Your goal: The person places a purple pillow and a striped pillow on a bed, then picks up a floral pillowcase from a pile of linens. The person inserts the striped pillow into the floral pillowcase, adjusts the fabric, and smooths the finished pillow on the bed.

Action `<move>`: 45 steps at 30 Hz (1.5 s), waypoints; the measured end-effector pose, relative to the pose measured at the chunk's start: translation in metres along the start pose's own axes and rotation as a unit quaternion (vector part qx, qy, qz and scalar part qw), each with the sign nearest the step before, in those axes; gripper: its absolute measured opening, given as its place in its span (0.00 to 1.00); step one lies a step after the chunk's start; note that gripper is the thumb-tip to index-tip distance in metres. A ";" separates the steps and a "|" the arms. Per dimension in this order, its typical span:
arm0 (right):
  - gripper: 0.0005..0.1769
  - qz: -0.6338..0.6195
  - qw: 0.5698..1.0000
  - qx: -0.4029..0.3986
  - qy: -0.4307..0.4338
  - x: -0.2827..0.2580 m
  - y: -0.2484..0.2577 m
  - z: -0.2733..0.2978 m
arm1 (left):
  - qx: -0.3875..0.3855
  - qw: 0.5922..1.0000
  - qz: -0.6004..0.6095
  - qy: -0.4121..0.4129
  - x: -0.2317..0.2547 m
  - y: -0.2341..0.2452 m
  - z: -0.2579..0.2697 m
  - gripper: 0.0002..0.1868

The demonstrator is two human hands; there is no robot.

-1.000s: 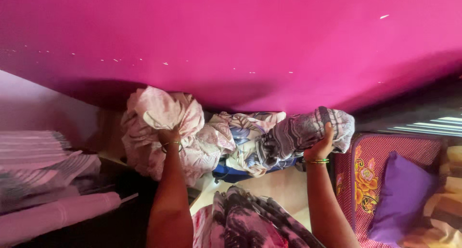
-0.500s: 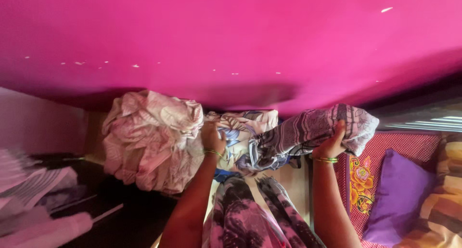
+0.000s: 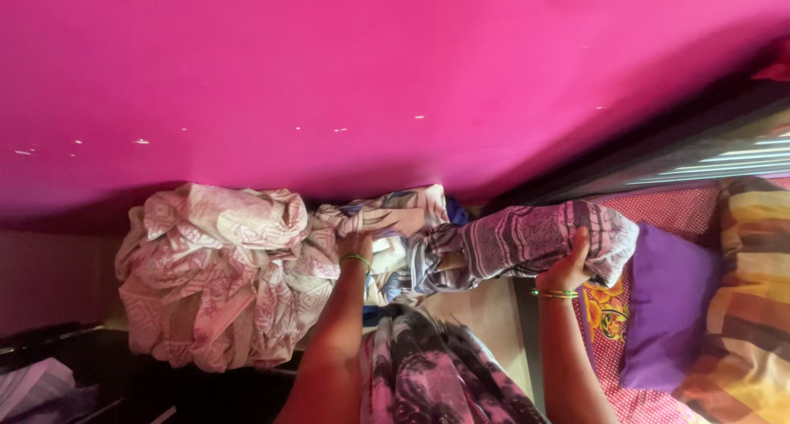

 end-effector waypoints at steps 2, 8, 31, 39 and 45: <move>0.24 0.006 0.999 -0.022 0.028 -0.014 -0.013 -0.001 | 0.056 0.997 0.039 0.024 -0.011 0.020 0.011 0.12; 0.28 -0.016 0.999 -0.044 0.013 -0.043 -0.055 0.015 | 0.163 0.962 0.212 0.052 -0.034 0.116 0.030 0.16; 0.24 -0.056 0.998 -0.023 0.015 -0.198 -0.015 0.151 | 0.325 0.676 0.616 -0.242 0.065 0.326 0.259 0.14; 0.24 -0.018 0.997 -0.031 0.062 -0.311 0.055 0.215 | 0.178 0.665 0.700 -0.189 0.134 0.336 0.351 0.15; 0.28 -0.032 0.995 0.028 0.087 -0.387 0.129 0.231 | 0.160 0.633 0.694 -0.304 0.219 0.325 0.418 0.14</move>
Point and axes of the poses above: each hand's wrist, its own z-axis away from the middle knuckle, its own y-axis out of the back of the hand, x = y × z, the point moved 6 cm from there along -z, towards the middle knuckle, and after that the axes turned 3 degrees about y, right-handed, at the moved point
